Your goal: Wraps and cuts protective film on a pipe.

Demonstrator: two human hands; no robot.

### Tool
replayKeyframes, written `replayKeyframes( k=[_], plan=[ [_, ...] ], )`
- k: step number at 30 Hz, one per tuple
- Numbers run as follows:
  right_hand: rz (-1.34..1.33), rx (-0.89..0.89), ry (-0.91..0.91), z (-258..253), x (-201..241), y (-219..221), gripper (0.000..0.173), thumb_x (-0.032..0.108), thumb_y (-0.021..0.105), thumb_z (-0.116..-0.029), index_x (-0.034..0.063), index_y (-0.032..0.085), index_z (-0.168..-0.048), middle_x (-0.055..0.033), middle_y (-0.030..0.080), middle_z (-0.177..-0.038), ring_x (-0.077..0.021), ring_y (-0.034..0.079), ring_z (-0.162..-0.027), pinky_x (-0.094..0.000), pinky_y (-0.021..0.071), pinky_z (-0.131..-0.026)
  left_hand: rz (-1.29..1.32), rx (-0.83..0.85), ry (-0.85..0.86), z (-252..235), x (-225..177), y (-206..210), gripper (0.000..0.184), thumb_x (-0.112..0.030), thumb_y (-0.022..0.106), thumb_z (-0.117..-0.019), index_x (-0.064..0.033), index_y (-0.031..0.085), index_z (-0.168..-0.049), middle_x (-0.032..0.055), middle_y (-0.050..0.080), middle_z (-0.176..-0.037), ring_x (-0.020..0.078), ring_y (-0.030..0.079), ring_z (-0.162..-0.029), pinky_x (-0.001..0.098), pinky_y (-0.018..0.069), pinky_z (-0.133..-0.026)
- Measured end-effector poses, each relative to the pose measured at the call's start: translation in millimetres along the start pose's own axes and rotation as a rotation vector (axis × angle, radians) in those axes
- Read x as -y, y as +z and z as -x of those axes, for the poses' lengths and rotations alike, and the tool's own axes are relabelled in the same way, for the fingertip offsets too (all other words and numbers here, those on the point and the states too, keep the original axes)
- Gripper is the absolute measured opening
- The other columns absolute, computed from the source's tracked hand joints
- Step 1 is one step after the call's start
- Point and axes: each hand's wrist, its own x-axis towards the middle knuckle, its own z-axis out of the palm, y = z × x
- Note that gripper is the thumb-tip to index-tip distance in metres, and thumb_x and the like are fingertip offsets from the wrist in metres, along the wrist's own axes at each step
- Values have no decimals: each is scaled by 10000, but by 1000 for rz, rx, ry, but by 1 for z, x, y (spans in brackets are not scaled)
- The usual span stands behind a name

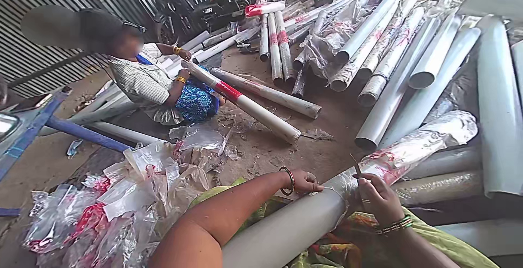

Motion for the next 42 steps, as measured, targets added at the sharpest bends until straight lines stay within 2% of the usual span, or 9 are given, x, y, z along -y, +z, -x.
replayKeyframes(
  k=[3, 7, 12, 20, 24, 29, 33, 37, 42],
  plan=[
    [18, 26, 8, 1, 3, -4, 422, 286, 433, -1020, -21, 622, -1240, -16, 616, -833, -54, 541, -699, -319, 473, -703, 41, -35, 59, -3, 4, 5, 366, -265, 454, -1105, 74, 589, -1135, 160, 588, -953, 191, 533, -790, 383, 466, -771],
    [24, 67, 53, -1, 6, -10, 367, 265, 449, -1046, 6, 627, -1236, -10, 620, -843, -55, 546, -727, -318, 473, -723, 39, -112, 133, -6, 7, 7, 317, -236, 488, -1091, 56, 594, -1030, 83, 527, -847, 131, 465, -741, 328, 420, -743],
    [-34, 94, 112, -2, 10, -9, 333, 228, 443, -1071, -4, 606, -1247, 0, 605, -783, -28, 552, -593, -247, 506, -587, -44, -183, 138, -9, 9, 9, 356, -239, 470, -1098, 88, 607, -1076, 176, 604, -945, 225, 554, -868, 415, 450, -868],
    [-46, 71, 135, -2, 8, -7, 304, 189, 459, -1086, -22, 604, -1251, -14, 584, -761, -25, 540, -563, -215, 500, -571, -143, -263, 5, -24, 15, 15, 427, -295, 409, -1115, 85, 603, -1136, 257, 625, -1054, 368, 605, -1005, 557, 437, -947],
    [-31, 68, 137, -1, 8, -6, 317, 205, 459, -1088, -19, 598, -1264, -19, 592, -767, -39, 548, -575, -237, 509, -584, -203, -224, -226, -41, 33, 18, 451, -292, 360, -1118, 58, 594, -1280, 291, 611, -1290, 415, 573, -1260, 597, 395, -1070],
    [-14, 55, 110, -1, 5, -8, 335, 221, 456, -1083, -19, 607, -1261, -24, 611, -775, -52, 556, -592, -257, 507, -597, -191, -213, -230, -44, 37, 13, 480, -338, 388, -1114, 63, 616, -1246, 295, 626, -1245, 418, 590, -1220, 607, 401, -1055],
    [-25, 59, 113, -1, 3, -7, 348, 242, 456, -1076, -6, 608, -1268, -15, 592, -749, -64, 547, -574, -279, 510, -589, -24, -222, -215, -38, 41, -1, 420, -314, 497, -1088, 74, 631, -1176, 250, 623, -1131, 311, 591, -973, 495, 448, -917],
    [-70, 43, 122, 1, 1, -6, 351, 250, 465, -1065, -3, 604, -1265, -5, 590, -716, -71, 571, -536, -280, 534, -540, 243, -177, -293, -22, 29, -19, 373, -235, 536, -1077, 62, 557, -1302, 258, 561, -1311, 285, 585, -1057, 434, 464, -959],
    [-64, 43, 135, 0, 1, -5, 352, 249, 468, -1066, 4, 603, -1279, -12, 602, -710, -81, 582, -542, -286, 536, -539, 352, -411, -227, -18, 63, -52, 277, -133, 502, -1084, 11, 575, -1309, 227, 598, -1266, 296, 625, -993, 474, 509, -885]
  ],
)
